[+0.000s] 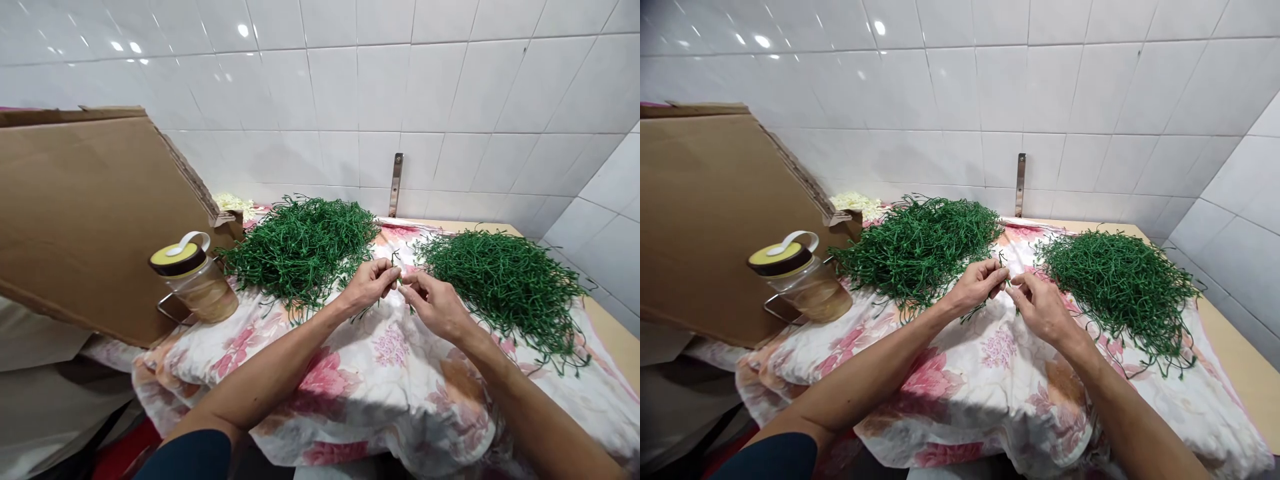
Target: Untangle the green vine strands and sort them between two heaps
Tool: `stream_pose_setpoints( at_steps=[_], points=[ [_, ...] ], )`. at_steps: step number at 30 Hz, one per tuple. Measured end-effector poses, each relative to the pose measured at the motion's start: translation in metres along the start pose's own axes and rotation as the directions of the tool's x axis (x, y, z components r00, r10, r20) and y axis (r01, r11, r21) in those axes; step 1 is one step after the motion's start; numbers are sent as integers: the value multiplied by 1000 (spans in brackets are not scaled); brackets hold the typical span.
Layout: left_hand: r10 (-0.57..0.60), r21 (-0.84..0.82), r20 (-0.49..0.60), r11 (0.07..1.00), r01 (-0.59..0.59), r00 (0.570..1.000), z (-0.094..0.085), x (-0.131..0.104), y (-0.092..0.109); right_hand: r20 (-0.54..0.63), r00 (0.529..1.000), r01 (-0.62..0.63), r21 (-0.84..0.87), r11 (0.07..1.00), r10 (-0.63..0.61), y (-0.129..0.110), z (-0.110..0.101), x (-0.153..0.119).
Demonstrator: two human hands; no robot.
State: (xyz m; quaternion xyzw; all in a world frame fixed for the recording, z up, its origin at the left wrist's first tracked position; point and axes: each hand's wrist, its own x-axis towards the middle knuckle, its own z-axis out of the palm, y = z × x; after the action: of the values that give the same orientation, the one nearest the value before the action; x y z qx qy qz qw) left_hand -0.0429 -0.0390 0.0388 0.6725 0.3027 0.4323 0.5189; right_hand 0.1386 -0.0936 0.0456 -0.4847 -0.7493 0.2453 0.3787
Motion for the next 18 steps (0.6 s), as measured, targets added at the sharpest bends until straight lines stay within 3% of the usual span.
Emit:
stream_pose_setpoints(
  at_steps=[4,11,14,18],
  points=[
    [-27,-21,6,999,27,1000,2,-1,3,16,1000,-10,2,1000,10,8,-3,2],
    [-17,-48,8,999,17,1000,7,-2,6,103,995,-23,259,966,-4,12,7,6],
    [-13,-39,-7,999,13,1000,9,-2,5,50,998,-40,256,966,28,13,11,5],
    [-58,-23,-9,998,57,998,8,-2,3,-60,998,-1,99,995,6,13,9,4]
  ],
)
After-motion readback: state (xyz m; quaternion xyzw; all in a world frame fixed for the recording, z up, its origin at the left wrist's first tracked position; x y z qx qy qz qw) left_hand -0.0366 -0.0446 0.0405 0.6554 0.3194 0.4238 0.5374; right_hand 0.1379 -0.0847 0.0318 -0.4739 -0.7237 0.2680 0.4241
